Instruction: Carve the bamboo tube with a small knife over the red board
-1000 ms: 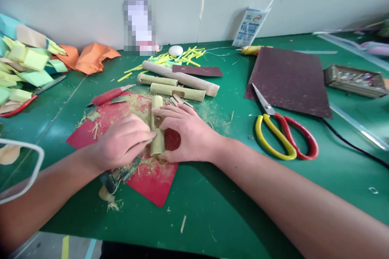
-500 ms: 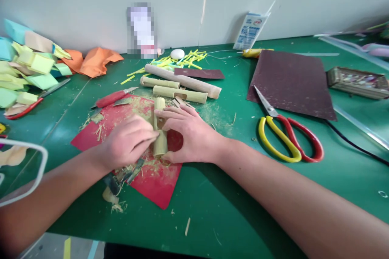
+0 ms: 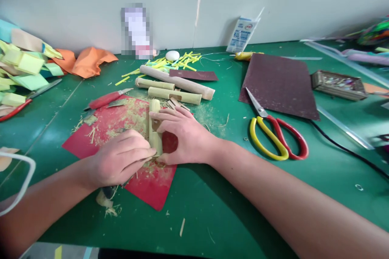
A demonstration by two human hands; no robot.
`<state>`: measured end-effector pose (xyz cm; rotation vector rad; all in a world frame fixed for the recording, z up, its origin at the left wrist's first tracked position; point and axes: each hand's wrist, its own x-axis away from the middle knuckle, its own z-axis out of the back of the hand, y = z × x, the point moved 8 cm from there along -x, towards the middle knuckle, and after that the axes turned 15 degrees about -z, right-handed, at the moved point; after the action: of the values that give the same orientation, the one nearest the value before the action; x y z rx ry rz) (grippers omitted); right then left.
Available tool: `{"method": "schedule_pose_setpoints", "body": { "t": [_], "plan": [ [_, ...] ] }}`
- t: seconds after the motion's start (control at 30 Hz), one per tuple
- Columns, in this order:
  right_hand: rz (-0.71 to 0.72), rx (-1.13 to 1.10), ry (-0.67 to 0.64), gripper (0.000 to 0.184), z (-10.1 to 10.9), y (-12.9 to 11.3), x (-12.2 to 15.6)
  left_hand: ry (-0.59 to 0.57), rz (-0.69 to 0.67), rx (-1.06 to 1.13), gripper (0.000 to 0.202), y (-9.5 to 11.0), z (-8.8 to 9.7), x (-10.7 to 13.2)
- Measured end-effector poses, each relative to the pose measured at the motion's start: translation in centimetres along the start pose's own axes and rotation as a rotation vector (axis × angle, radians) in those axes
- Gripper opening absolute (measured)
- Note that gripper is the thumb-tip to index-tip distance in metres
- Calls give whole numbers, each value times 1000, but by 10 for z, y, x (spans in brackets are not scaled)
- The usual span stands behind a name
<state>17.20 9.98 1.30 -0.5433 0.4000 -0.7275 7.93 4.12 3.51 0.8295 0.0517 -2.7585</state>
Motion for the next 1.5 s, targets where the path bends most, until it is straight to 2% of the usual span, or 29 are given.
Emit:
{"method": "schedule_pose_setpoints", "body": {
  "t": [0.13, 0.3, 0.43, 0.6, 0.77, 0.93, 1.13, 1.33, 1.5],
  "plan": [
    [-11, 21, 9, 41, 0, 1, 0, 35, 63, -18, 13, -6, 1, 3],
    [10, 30, -4, 42, 0, 0, 0, 36, -35, 4, 12, -1, 0, 2],
    [-6, 38, 3, 40, 1, 1, -1, 39, 97, -17, 10, -14, 3, 5],
    [-1, 31, -4, 43, 1, 1, 0, 8, 19, 52, 12, -4, 0, 3],
    [-9, 38, -5, 43, 1, 2, -2, 42, 108, 14, 13, -16, 3, 6],
    [-19, 41, -18, 45, 1, 5, -1, -10, 62, 104, 13, -4, -3, 3],
    [-24, 84, 8, 48, 2, 5, -1, 45, 140, -14, 10, -24, 2, 3],
    [-9, 81, -7, 46, 3, 4, 2, -1, 67, 105, 13, -7, -1, 5],
    [-35, 101, -1, 46, 2, 8, 0, 71, 161, 16, 10, -19, 3, 5]
  ]
}}
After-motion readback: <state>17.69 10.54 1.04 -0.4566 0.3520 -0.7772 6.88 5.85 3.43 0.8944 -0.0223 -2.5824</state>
